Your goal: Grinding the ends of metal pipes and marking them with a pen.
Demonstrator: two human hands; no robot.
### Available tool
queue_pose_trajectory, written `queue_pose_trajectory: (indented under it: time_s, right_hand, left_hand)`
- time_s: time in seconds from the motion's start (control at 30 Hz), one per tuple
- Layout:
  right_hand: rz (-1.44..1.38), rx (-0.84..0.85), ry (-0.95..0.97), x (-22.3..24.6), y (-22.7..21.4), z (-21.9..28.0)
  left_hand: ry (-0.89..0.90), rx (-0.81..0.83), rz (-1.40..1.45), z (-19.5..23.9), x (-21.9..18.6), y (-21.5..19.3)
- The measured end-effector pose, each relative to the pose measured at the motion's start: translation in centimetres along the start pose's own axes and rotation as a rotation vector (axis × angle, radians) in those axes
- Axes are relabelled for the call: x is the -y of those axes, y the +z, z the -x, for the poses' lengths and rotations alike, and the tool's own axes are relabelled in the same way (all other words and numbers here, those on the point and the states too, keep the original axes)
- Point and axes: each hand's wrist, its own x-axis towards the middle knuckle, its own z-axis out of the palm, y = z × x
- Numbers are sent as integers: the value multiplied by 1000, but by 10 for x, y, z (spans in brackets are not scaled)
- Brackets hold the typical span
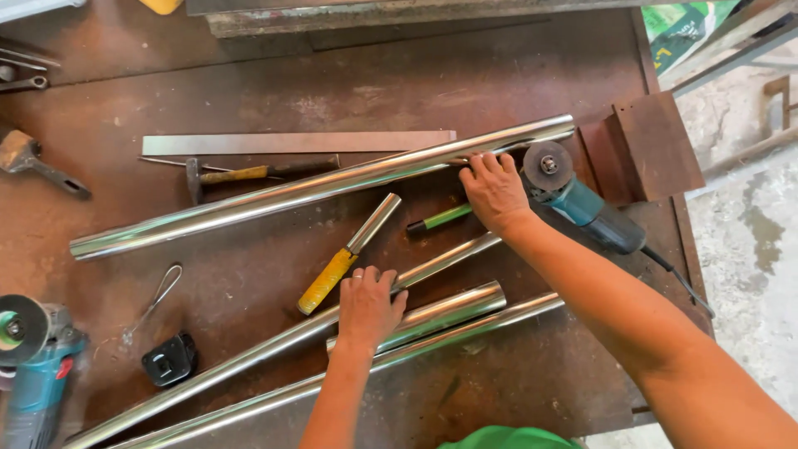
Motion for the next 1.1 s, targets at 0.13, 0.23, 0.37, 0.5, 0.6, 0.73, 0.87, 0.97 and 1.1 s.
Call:
queue_pose_trajectory:
  time_s: [0.13,0.23,0.37,0.5,0.6,0.73,0.87,0.97,1.1]
  right_hand:
    - [-294,36,148,0,-56,0]
    - [-1293,-155,703,-11,-149,9]
    - [-1722,-317,850,-40,-221,65]
    - [-1907,-559,1010,-56,-255,124]
    - [-1945,-665,1230,-65,-255,169]
    - [-1918,-730,1289,-74,-279,205]
    - [-2004,-775,1327,-86,-298,241]
    - [-2133,-843,1330,-104,-313,267]
    - [-2262,-896,1496,-131,-324,304]
  left_hand:
    - [95,28,-56,-3,5,19]
    - [145,7,-88,1,4,12]
    - [59,-147,7,10,-1,-36]
    - [107,-316,-308,12,-3,-87]
    - [56,-350,-344,17,-20,-125]
    - [36,-352,-315,31,-84,-167]
    - [136,-361,-196,54,-143,-173]
    - [193,-332,-136,68,-181,-156]
    - [247,-319,56,82,-236,-139]
